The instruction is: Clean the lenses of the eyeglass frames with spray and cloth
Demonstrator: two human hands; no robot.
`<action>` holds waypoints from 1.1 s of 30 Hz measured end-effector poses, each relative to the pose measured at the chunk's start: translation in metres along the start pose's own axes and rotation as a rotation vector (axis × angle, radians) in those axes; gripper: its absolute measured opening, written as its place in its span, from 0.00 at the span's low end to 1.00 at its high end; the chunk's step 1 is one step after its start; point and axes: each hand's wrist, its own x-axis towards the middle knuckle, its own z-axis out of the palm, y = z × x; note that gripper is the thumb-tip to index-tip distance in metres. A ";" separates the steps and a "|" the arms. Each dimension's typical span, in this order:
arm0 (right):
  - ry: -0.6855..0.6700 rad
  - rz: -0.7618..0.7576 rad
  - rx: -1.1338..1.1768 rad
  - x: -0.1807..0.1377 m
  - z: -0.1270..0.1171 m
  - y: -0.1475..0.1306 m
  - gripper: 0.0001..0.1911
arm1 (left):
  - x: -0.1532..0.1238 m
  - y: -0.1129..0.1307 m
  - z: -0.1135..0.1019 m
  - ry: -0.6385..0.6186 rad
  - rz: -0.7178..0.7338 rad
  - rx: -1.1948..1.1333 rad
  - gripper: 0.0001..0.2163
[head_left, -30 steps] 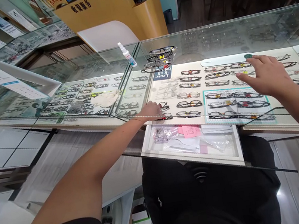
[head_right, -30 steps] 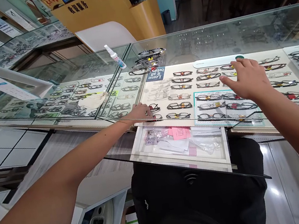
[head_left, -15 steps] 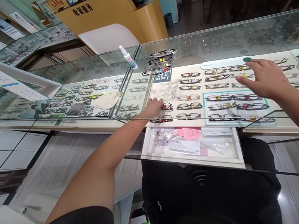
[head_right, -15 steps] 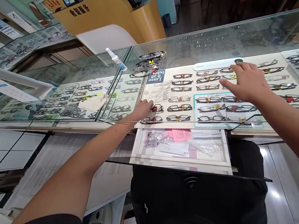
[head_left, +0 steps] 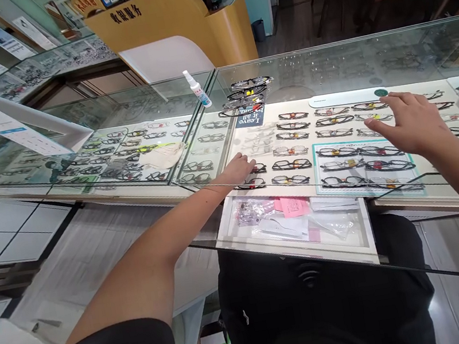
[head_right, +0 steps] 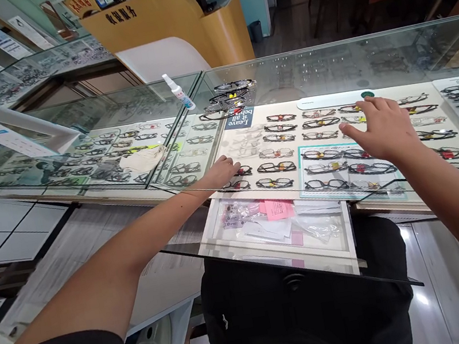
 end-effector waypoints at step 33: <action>-0.025 -0.002 -0.012 0.000 -0.002 0.000 0.51 | -0.050 -0.008 0.003 0.073 0.142 0.120 0.10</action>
